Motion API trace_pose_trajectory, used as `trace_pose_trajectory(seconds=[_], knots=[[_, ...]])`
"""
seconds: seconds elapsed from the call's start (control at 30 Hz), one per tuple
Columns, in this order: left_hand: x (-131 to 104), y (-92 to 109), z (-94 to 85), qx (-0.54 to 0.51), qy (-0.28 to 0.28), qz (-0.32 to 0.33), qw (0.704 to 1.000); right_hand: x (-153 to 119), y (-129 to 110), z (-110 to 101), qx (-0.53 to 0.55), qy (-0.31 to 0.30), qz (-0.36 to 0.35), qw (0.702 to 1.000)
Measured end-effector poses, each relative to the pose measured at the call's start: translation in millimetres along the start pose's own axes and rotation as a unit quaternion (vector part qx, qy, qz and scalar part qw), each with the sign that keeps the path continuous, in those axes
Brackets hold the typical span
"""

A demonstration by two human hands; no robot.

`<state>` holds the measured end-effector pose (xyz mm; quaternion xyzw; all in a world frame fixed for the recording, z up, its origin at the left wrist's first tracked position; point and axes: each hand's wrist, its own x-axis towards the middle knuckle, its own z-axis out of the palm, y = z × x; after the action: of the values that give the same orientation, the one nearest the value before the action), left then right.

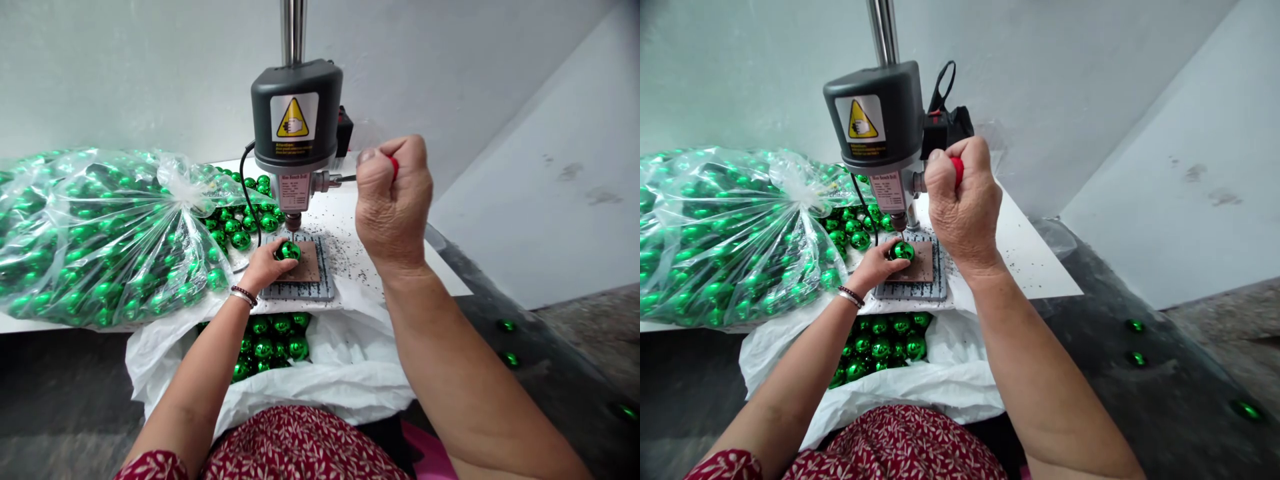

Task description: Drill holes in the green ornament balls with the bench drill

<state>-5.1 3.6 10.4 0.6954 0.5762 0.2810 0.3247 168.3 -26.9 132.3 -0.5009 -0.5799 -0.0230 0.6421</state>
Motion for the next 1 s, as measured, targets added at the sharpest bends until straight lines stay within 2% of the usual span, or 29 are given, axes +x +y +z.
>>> trace_pose_trajectory(seconds=[0.1, 0.3, 0.53, 0.77, 0.9, 1.0], knots=[[-0.4, 0.8, 2.3, 0.008, 0.003, 0.007, 1.000, -0.5, -1.1, -0.4, 0.003, 0.002, -0.006, 1.000], [-3.2, -2.8, 4.5, -0.065, -0.012, -0.039, 0.997, 0.4, -6.4, -2.9, 0.024, 0.007, 0.017, 1.000], [-3.8, -0.2, 12.6, -0.014, 0.007, -0.008, 1.000, 1.4, -8.1, -5.2, 0.058, 0.008, 0.050, 0.997], [-6.6, 2.4, 11.9, 0.021, 0.012, -0.019, 1.000, 4.5, -8.5, -10.7, 0.004, -0.021, 0.087, 0.996], [-7.8, 5.2, 10.6, 0.048, 0.010, -0.026, 0.998, 5.1, -12.4, -14.0, -0.043, -0.033, 0.076, 0.996], [-8.3, 6.2, 10.4, 0.059, 0.011, -0.027, 0.998, 1.4, -13.6, -13.8, -0.046, -0.019, 0.062, 0.997]])
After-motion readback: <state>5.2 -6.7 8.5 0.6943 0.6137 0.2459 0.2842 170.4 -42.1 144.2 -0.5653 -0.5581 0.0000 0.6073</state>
